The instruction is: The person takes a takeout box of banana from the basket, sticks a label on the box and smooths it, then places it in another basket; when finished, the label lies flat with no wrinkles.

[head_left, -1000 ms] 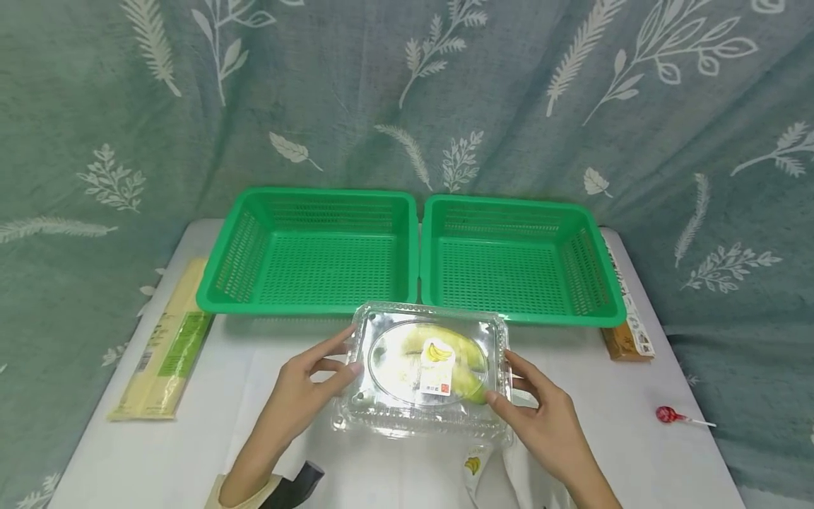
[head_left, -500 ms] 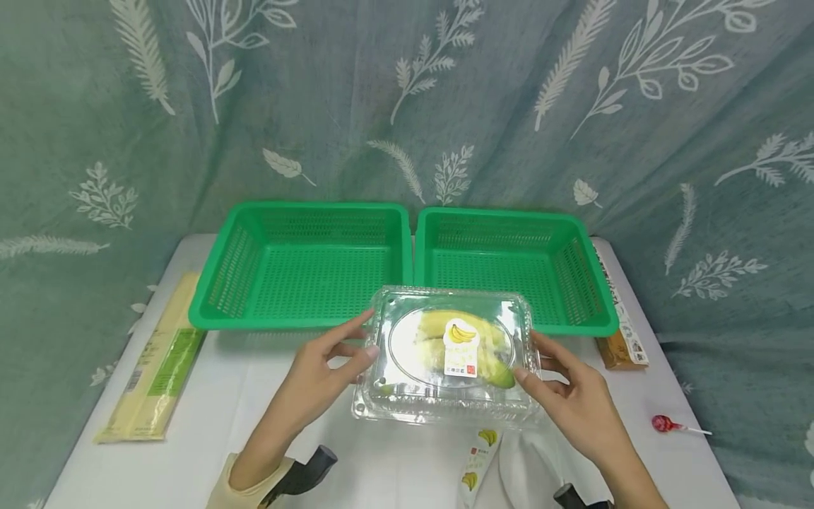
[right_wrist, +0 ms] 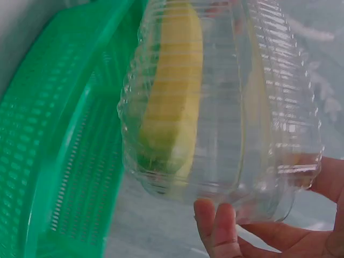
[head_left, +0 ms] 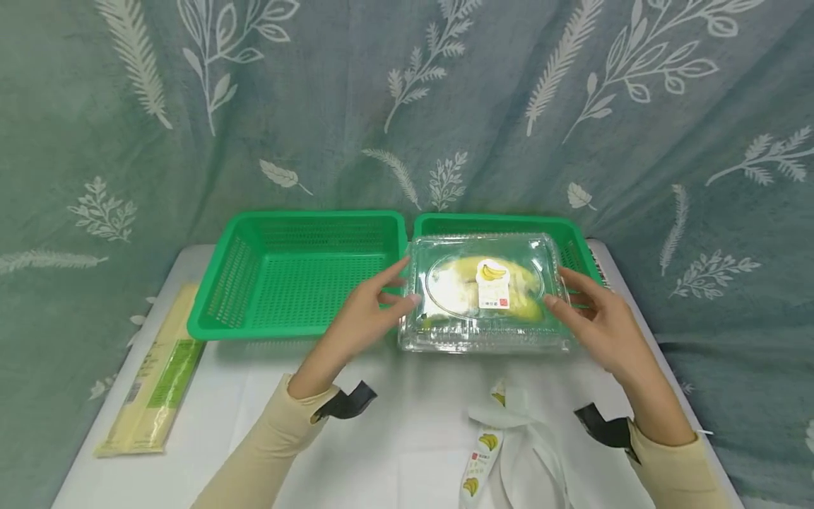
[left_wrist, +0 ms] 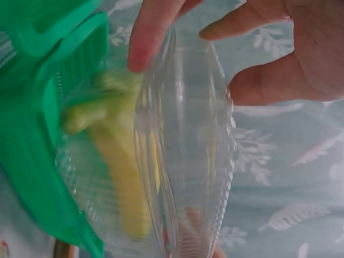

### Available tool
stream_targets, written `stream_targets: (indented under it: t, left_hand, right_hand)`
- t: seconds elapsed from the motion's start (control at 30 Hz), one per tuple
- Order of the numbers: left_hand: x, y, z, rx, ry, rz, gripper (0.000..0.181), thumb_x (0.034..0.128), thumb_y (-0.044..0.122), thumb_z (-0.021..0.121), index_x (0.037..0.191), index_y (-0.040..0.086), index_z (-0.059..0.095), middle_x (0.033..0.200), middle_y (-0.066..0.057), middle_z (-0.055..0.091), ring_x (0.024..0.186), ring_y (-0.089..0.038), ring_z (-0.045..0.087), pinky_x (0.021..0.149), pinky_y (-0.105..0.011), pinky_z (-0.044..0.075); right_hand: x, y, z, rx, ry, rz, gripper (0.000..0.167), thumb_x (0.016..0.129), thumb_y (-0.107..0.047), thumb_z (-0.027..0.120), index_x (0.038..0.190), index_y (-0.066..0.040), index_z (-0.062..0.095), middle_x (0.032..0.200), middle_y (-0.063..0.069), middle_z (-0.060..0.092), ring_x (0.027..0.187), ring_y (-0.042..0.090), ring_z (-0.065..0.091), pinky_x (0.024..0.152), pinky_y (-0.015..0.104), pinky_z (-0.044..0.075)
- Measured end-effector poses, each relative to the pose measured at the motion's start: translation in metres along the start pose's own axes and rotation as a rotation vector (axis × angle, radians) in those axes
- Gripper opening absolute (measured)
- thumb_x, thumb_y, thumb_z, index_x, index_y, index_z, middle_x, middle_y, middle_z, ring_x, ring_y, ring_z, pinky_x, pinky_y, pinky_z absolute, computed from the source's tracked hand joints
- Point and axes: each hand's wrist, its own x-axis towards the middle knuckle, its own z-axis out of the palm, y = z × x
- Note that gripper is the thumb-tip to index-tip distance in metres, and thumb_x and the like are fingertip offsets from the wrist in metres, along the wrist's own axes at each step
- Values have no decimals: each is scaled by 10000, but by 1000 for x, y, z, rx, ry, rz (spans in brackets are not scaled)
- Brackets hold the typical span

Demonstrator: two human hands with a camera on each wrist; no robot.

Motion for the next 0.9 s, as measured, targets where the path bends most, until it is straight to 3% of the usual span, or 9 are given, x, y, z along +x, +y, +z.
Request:
stream_targets:
  t: [0.1,0.3,0.43,0.5,0.6,0.67,0.77,0.83,0.9]
  left_hand:
    - [19,4,3,25,13,-51,710,979,332,651,1588,322,286,1502,-114,509,1166,-280,671,861,-401,587]
    - [54,8,12,7,1,-180,719,983,312,647,1588,365,262,1528,-108,467,909,-250,722,875,-420,573]
    - [73,12,16,21,-16,-193,730,986,274,638,1600,327,246,1534,-137,450,858,-254,707,907,-442,570]
    - [83,13,19,39,-32,-199,745,983,255,635,1608,300,233,1536,-153,446,885,-283,698,926,-455,561]
    - [97,12,23,74,-63,-221,773,973,226,629,1618,258,205,1574,-161,413,1129,-302,651,1023,-462,521]
    - [107,10,27,91,-89,-245,781,976,213,617,1624,238,182,1608,-143,374,1200,-310,609,1060,-461,494]
    - [120,5,34,130,-133,-264,787,977,181,578,1630,194,139,1669,-99,269,1318,-263,509,1024,-386,465]
    - [126,1,39,142,-167,-275,792,976,154,538,1633,167,95,1691,-86,206,1008,-226,571,859,-351,461]
    - [131,-3,44,150,-193,-278,797,972,126,499,1632,135,53,1702,-92,153,783,-141,521,725,-316,410]
  right_hand:
    - [17,5,0,3,-52,37,721,1011,-519,522,1601,-186,276,1590,209,380,1378,456,439,1012,650,439]
    - [52,19,-1,-43,-99,56,698,1048,-455,467,1604,-99,239,1587,279,344,1423,493,389,1081,658,405]
    - [73,25,-2,-61,-132,107,674,1070,-414,419,1613,-89,190,1609,290,288,1462,506,314,1118,670,358]
    - [81,28,-2,-77,-154,139,664,1079,-394,391,1618,-84,158,1620,293,255,1476,508,276,1132,677,330]
    - [94,31,-2,-103,-180,178,651,1089,-352,361,1618,-59,119,1622,313,222,1479,523,243,1141,686,306]
    - [102,34,0,-119,-197,203,646,1092,-328,353,1618,-51,98,1621,320,211,1475,527,242,1142,686,306]
    - [114,41,3,-136,-226,228,647,1095,-303,344,1615,-31,72,1621,330,191,1471,532,240,1145,681,311]
    - [120,46,5,-152,-250,241,645,1096,-287,336,1611,-17,57,1619,334,188,1468,530,246,1148,673,318]
    - [126,50,7,-167,-271,250,637,1096,-263,329,1605,4,55,1613,345,188,1464,533,247,1150,670,317]
